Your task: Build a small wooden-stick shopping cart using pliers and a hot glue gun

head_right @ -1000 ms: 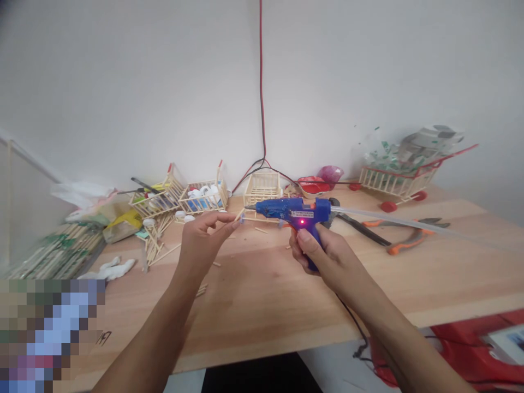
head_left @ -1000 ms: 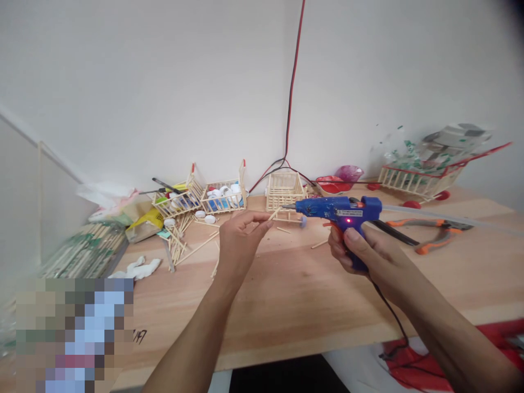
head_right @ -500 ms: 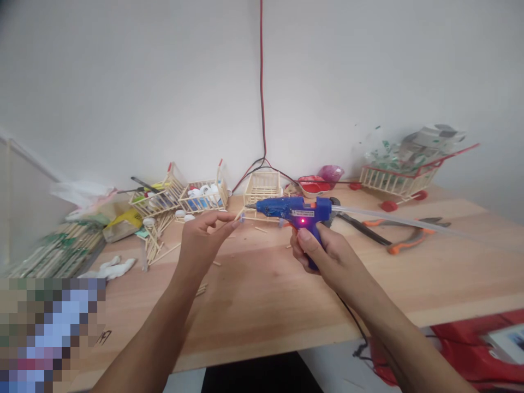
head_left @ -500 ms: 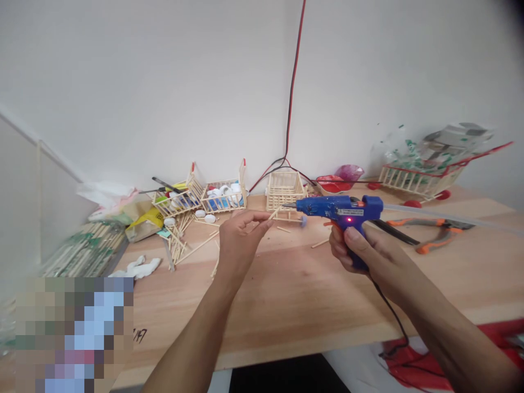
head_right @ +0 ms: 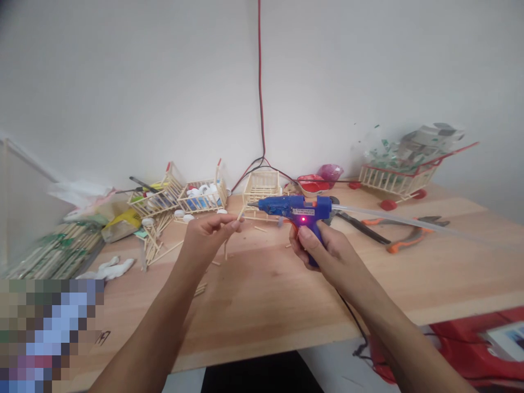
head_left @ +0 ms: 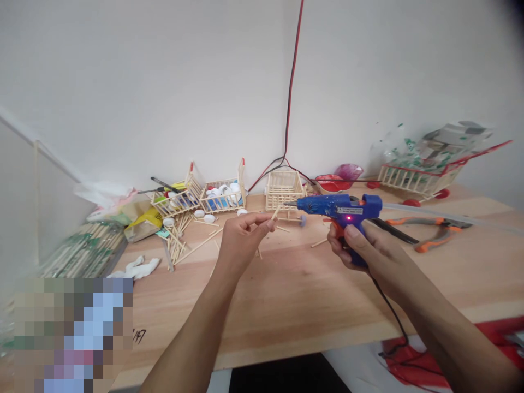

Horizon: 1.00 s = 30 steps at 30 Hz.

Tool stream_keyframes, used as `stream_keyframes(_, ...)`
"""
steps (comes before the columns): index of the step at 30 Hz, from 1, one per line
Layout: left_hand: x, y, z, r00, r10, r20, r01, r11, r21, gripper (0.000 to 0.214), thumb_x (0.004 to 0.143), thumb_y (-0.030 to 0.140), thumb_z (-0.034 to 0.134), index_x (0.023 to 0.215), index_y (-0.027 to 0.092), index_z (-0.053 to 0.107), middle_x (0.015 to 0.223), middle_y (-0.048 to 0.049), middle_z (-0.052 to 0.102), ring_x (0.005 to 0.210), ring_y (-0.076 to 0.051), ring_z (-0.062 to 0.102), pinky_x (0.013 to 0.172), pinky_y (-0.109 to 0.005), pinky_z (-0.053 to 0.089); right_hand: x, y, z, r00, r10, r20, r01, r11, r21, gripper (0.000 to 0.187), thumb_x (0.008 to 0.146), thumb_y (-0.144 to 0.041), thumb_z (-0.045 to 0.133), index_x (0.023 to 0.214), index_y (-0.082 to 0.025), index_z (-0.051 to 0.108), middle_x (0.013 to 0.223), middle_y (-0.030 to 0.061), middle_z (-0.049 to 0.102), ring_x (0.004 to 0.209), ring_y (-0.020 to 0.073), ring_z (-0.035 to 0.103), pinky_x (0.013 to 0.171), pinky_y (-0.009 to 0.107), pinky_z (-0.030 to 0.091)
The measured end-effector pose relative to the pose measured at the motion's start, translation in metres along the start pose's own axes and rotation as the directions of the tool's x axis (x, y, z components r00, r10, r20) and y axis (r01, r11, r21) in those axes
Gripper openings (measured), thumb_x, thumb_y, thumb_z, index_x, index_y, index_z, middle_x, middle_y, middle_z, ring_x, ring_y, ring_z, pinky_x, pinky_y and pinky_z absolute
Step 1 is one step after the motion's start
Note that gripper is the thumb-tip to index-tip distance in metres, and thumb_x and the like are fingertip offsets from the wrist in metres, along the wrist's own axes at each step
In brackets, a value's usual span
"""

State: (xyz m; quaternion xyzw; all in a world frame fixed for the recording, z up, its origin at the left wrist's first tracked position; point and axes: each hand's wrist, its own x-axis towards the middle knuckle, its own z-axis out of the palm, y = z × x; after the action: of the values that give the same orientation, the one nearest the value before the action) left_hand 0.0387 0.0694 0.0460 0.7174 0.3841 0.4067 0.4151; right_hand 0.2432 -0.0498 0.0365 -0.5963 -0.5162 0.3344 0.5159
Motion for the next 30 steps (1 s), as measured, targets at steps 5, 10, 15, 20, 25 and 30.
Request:
stream_keyframes(5,-0.0002,-0.0006,-0.0001,1.0,-0.013,-0.008,0.013,1.0,0.005,0.019,0.075,0.034,0.066,0.084,0.021,0.077,0.066,0.0,0.069,0.049,-0.009,0.039,0.048,-0.023,0.03,-0.0014,0.0019,-0.0028,1.0,-0.005,-0.019,0.004,1.0,-0.023,0.04,0.089,-0.058,0.045,0.087,-0.019,0.052,0.074,0.0033,0.054,0.059,0.0122,0.046,0.051,0.025,0.038)
stream_keyframes(10,-0.0007,0.0029,0.0005,0.999,-0.011,-0.05,0.013,0.999,0.039,0.017,0.072,0.034,0.069,0.08,0.02,0.077,0.063,0.0009,0.066,0.05,-0.008,0.038,0.05,-0.023,0.031,-0.0017,-0.0019,-0.0002,0.999,-0.019,-0.049,0.015,0.996,-0.09,0.045,0.087,-0.061,0.046,0.085,-0.018,0.055,0.072,0.0041,0.056,0.056,0.012,0.048,0.049,0.025,0.038)
stream_keyframes(15,-0.0015,0.0043,0.0011,0.998,-0.025,-0.062,0.027,0.999,0.037,0.019,0.072,0.034,0.069,0.08,0.02,0.077,0.061,0.0006,0.066,0.049,-0.008,0.038,0.049,-0.023,0.031,-0.0021,-0.0049,-0.0006,0.998,-0.064,-0.017,0.058,0.969,-0.239,0.048,0.088,-0.061,0.042,0.077,-0.017,0.056,0.061,0.0028,0.054,0.052,0.0119,0.047,0.048,0.025,0.037)
stream_keyframes(20,-0.002,0.0052,0.001,0.998,-0.026,-0.058,0.028,0.999,0.039,0.019,0.073,0.035,0.068,0.081,0.02,0.077,0.062,0.0003,0.067,0.05,-0.009,0.041,0.051,-0.023,0.033,-0.0012,-0.001,-0.0018,0.998,-0.053,-0.016,0.046,0.953,-0.3,0.048,0.089,-0.06,0.041,0.08,-0.016,0.059,0.063,0.0034,0.055,0.054,0.0126,0.048,0.049,0.026,0.038)
stream_keyframes(25,-0.0021,0.0056,0.0009,0.998,-0.004,-0.066,0.008,0.998,0.066,0.016,0.073,0.033,0.068,0.08,0.021,0.077,0.062,0.0009,0.067,0.05,-0.009,0.041,0.051,-0.024,0.034,-0.0008,0.0007,-0.0009,0.998,-0.057,-0.017,0.05,0.956,-0.29,0.047,0.089,-0.06,0.042,0.081,-0.016,0.059,0.062,0.0031,0.055,0.053,0.0126,0.048,0.048,0.025,0.038)
stream_keyframes(30,-0.0022,0.007,0.0009,0.998,-0.001,-0.064,0.005,0.998,0.065,0.016,0.072,0.032,0.068,0.078,0.021,0.077,0.062,0.0009,0.068,0.051,-0.01,0.045,0.052,-0.024,0.035,-0.0013,-0.0005,-0.0009,0.997,-0.069,-0.038,0.055,0.955,-0.293,0.048,0.089,-0.06,0.043,0.08,-0.016,0.058,0.061,0.0031,0.055,0.053,0.0129,0.048,0.049,0.026,0.039)
